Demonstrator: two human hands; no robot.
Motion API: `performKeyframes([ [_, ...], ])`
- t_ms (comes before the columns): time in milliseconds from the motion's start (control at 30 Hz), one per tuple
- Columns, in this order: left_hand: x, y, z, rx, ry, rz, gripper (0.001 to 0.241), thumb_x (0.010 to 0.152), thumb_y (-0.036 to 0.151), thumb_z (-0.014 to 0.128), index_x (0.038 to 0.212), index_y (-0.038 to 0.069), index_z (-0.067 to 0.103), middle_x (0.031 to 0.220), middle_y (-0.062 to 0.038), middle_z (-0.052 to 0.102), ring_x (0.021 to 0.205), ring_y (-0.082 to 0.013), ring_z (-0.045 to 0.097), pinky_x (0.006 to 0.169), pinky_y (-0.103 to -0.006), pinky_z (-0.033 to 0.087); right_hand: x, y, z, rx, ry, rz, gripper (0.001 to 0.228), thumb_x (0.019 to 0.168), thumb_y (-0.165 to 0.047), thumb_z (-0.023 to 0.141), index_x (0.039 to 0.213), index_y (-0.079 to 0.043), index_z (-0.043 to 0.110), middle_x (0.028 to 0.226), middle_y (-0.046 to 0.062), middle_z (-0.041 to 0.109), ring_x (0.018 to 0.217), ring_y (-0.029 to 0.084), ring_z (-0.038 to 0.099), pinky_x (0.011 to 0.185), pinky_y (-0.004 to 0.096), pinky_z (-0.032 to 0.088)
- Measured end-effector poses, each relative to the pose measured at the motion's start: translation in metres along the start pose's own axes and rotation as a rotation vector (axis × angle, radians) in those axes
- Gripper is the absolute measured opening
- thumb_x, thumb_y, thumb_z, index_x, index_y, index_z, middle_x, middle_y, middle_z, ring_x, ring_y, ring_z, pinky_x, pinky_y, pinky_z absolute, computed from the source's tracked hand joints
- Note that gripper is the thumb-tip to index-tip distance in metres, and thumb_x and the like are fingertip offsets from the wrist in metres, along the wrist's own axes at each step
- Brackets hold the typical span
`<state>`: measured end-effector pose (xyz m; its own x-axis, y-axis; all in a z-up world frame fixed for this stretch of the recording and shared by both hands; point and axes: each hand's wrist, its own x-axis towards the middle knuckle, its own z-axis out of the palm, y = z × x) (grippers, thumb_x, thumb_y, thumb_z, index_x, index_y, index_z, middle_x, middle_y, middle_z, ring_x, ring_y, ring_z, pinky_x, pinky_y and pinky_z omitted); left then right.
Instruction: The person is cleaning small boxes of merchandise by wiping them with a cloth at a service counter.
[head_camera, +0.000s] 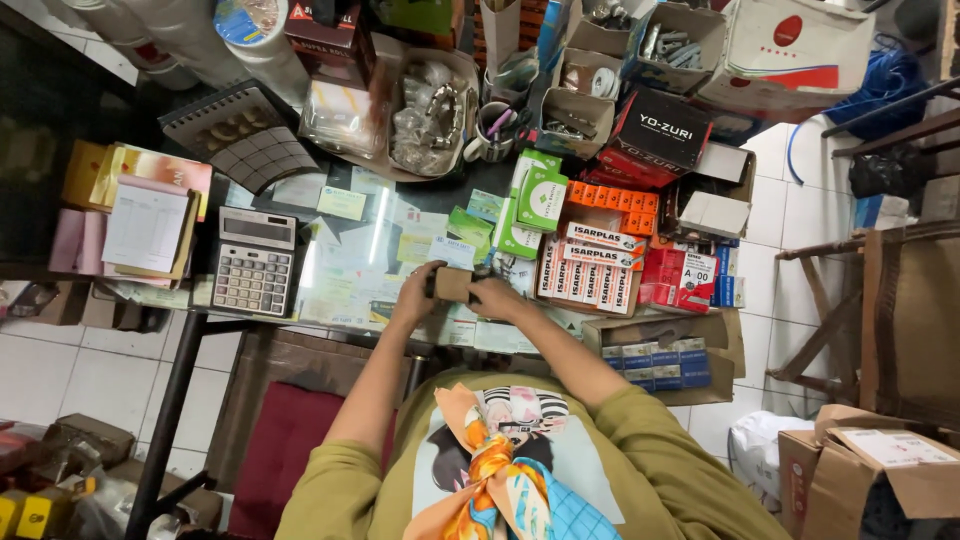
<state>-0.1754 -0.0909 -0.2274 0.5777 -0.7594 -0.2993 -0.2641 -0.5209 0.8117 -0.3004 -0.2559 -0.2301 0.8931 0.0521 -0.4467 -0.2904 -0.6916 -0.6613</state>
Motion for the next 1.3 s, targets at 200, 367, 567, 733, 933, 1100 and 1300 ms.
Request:
performKeyframes([
  [200, 0.004, -0.012, 0.000, -0.022, 0.004, -0.049, 0.079, 0.056, 0.002, 0.078, 0.127, 0.022, 0.051, 0.120, -0.012, 0.057, 0.115, -0.0366, 0.051, 0.102, -0.0486, 0.038, -0.027, -0.029, -0.028, 0.018, 0.137, -0.018, 0.041, 0.087, -0.016, 0.056, 0.125, -0.002, 0.051, 0.109, 0.025, 0.061, 0.101, 0.040, 0.059, 0.088, 0.048, 0.049],
  [367, 0.001, -0.016, -0.013, 0.003, 0.016, -0.098, 0.078, 0.056, 0.002, 0.074, 0.128, 0.022, 0.050, 0.121, -0.011, 0.057, 0.116, -0.0341, 0.051, 0.103, -0.0466, 0.038, -0.024, -0.014, -0.020, 0.101, 0.250, -0.045, 0.030, 0.089, -0.015, 0.056, 0.118, -0.008, 0.055, 0.105, 0.021, 0.063, 0.095, 0.037, 0.062, 0.083, 0.045, 0.051],
  [567, -0.017, 0.018, -0.034, -0.090, 0.071, -0.167, 0.073, 0.061, -0.012, 0.061, 0.128, 0.016, 0.049, 0.123, -0.016, 0.054, 0.117, -0.0413, 0.048, 0.099, -0.0511, 0.040, -0.017, 0.006, -0.009, 0.050, 0.307, -0.048, 0.024, 0.089, -0.012, 0.056, 0.113, -0.008, 0.058, 0.101, 0.018, 0.065, 0.093, 0.034, 0.064, 0.080, 0.042, 0.053],
  [733, -0.025, 0.024, -0.041, -0.314, 0.097, -0.194, 0.074, 0.064, -0.020, 0.051, 0.128, 0.015, 0.046, 0.127, -0.021, 0.050, 0.117, -0.0479, 0.045, 0.097, -0.0547, 0.041, -0.025, -0.008, -0.017, 0.087, 0.295, 0.025, 0.030, 0.090, -0.010, 0.053, 0.120, -0.012, 0.056, 0.106, 0.016, 0.064, 0.096, 0.032, 0.063, 0.082, 0.042, 0.053],
  [933, -0.041, 0.051, -0.047, -0.505, 0.086, -0.150, 0.069, 0.065, -0.016, 0.059, 0.126, 0.015, 0.048, 0.126, -0.019, 0.051, 0.118, -0.0491, 0.043, 0.098, -0.0583, 0.040, -0.035, -0.030, -0.026, 0.072, 0.290, 0.054, 0.029, 0.091, -0.010, 0.052, 0.120, -0.011, 0.055, 0.105, 0.017, 0.064, 0.096, 0.031, 0.064, 0.083, 0.042, 0.053],
  [1100, -0.019, 0.000, -0.019, -0.590, 0.031, -0.079, 0.073, 0.064, -0.018, 0.060, 0.127, 0.015, 0.045, 0.127, -0.018, 0.049, 0.119, -0.0475, 0.042, 0.093, -0.0568, 0.044, -0.033, -0.017, -0.015, 0.027, 0.456, 0.025, 0.023, 0.087, -0.009, 0.058, 0.110, -0.008, 0.058, 0.099, 0.016, 0.064, 0.088, 0.033, 0.065, 0.075, 0.042, 0.055],
  [1300, -0.020, 0.019, -0.017, -0.472, 0.055, -0.066, 0.071, 0.062, -0.009, 0.070, 0.125, 0.012, 0.045, 0.128, -0.021, 0.046, 0.116, -0.0501, 0.044, 0.085, -0.0605, 0.049, -0.039, -0.033, -0.019, 0.125, 0.539, -0.003, 0.013, 0.089, -0.016, 0.059, 0.101, -0.012, 0.060, 0.087, 0.009, 0.065, 0.075, 0.025, 0.066, 0.064, 0.035, 0.056],
])
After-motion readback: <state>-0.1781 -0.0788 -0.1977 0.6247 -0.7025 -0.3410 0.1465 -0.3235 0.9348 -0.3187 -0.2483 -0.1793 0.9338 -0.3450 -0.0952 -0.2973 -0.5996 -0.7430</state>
